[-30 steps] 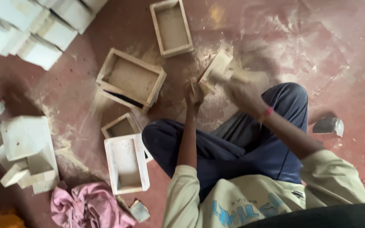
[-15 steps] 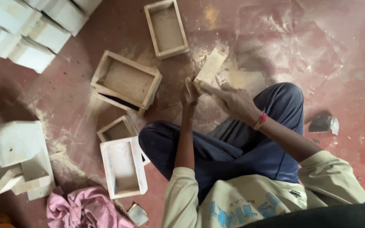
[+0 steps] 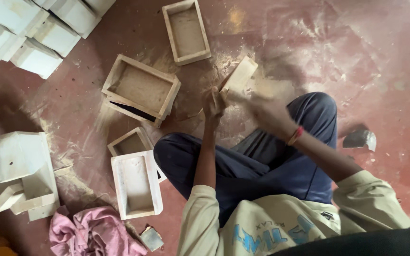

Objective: The person sits on the floor among unfinished wooden boxes and box parts, holding a wooden box lid and rubbing its surfaces and edges by hand to smooth them. They turn the piece over to work different sides, set it aside, and pick up another wooden box component to sand the same way.

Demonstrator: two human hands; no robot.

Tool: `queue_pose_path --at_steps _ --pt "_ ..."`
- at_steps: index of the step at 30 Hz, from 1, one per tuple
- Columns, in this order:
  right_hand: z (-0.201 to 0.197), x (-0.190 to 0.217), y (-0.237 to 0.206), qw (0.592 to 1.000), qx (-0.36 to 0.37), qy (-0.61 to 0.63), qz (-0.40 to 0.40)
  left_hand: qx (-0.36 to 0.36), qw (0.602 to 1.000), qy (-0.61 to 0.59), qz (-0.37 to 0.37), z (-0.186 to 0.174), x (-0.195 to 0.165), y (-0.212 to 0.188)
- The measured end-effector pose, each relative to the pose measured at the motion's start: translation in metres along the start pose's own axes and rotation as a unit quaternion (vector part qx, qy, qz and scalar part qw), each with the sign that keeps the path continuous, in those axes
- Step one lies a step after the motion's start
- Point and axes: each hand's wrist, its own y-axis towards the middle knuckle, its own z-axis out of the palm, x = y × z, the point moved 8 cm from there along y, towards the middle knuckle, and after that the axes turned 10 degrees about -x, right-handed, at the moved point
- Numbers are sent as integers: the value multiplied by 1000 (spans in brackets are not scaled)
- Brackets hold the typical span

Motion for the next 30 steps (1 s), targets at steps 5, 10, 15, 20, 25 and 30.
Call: queue_pose_path --at_steps 5,10,15,20,25,30 --pt "1 -1 2 996 -23 52 70 28 981 -123 -149 8 26 -17" --pt "13 -83 25 972 66 -151 164 -40 991 97 83 16 0 -7" --pt "-36 -84 26 990 -93 87 62 -14 996 25 86 21 -14 2" --pt "31 -49 -25 993 13 41 114 7 996 65 64 21 -14 4" --pt "44 -148 9 969 96 -68 218 9 997 53 58 16 -18 6" --pt "-22 -185 10 901 -98 264 330 11 1000 -24 2 5 -3 -4"
